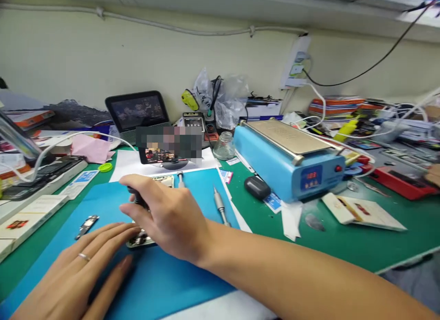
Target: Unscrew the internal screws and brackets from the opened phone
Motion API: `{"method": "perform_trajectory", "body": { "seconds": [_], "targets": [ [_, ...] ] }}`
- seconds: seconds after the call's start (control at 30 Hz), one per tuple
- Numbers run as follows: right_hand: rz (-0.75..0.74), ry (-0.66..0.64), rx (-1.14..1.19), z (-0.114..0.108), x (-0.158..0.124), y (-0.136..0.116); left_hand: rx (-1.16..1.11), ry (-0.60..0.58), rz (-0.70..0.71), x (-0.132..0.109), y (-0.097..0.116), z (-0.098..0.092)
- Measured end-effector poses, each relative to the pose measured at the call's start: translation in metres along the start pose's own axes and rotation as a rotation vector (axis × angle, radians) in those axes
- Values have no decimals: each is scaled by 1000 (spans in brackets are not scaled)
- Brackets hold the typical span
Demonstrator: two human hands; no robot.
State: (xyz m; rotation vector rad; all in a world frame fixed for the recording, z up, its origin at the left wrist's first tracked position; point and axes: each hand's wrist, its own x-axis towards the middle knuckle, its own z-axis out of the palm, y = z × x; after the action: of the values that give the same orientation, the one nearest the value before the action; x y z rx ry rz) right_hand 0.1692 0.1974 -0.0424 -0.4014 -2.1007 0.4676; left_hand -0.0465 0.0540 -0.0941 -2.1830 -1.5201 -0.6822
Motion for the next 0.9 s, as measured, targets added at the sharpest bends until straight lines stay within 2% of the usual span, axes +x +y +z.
{"method": "perform_trajectory", "body": {
  "seconds": [0.03,0.1,0.13,0.17,0.23,0.3,0.33,0.37,0.5,0.57,0.63,0.73,0.9],
  "targets": [
    [18,-14,-7,1,0,0,-2,1,1,-1,-2,2],
    [49,-26,-17,1,-1,1,-5,10,155,-2,-5,5],
    [60,-27,-16,0,-1,1,-5,15,162,-2,-6,6],
    [66,-25,-12,0,-1,1,-13,10,81,-1,-6,6],
    [67,-18,10,-1,0,1,-33,7,5,1,-4,3],
    [60,11,44,-3,2,1,-18,-7,46,4,-2,-3],
    [57,32,62,-4,3,1,-14,-3,124,6,0,-7],
    [55,55,81,-5,4,1,-10,-24,123,8,1,-11],
    [53,98,129,-8,8,1,-30,-38,34,16,9,-23],
    [48,92,135,-10,9,0,-37,-2,-11,19,12,-27],
    [27,94,134,-12,8,-2,-51,29,-58,19,14,-29],
    [-21,102,134,-14,5,-4,-79,10,-114,15,17,-32],
    [-38,116,173,-13,2,-3,-116,-21,-327,9,25,-36]
  ]
}}
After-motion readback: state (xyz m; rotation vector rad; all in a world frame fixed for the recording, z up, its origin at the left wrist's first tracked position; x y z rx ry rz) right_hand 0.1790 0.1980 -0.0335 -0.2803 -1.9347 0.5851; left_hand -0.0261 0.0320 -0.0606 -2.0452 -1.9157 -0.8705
